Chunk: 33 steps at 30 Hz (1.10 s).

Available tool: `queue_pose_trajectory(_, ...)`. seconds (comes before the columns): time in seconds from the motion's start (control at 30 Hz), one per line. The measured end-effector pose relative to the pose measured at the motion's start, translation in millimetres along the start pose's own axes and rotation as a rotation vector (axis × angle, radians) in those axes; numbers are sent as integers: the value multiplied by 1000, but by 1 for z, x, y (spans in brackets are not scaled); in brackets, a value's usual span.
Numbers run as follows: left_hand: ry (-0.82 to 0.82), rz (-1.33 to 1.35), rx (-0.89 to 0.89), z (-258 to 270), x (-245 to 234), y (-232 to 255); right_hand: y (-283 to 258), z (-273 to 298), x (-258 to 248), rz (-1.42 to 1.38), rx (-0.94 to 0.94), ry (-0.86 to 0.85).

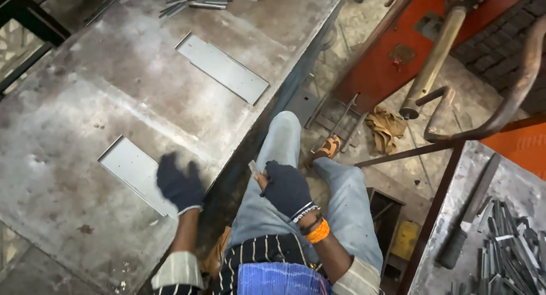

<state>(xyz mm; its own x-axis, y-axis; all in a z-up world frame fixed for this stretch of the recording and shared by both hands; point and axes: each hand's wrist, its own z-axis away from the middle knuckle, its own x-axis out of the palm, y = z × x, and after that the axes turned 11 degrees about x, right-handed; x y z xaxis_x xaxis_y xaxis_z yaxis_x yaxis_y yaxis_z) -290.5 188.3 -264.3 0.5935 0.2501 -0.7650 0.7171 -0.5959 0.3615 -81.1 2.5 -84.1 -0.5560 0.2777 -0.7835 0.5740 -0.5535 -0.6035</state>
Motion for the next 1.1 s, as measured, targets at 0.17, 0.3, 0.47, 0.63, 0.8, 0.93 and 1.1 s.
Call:
queue_pose_trajectory(0.17,-179,144,201,-82,44,87,12,4,-14,-27,25,121)
queue_pose_trajectory(0.3,-299,46,359,-127,107,120,31,7,-21,-60,54,146)
queue_pose_trajectory(0.47,-457,-110,402,-146,146,166,48,11,-38,-117,165,175)
queue_pose_trajectory(0.63,-600,48,430,-161,169,194,70,11,-49,-192,226,229)
queue_pose_trajectory(0.8,-499,-58,655,-201,200,185,80,11,-56,-170,319,227)
queue_pose_trajectory(0.93,-555,-208,742,-233,201,166,97,13,-46,-149,298,249)
queue_pose_trajectory(1.1,-510,-206,665,-210,186,141,99,9,-47,-100,299,176)
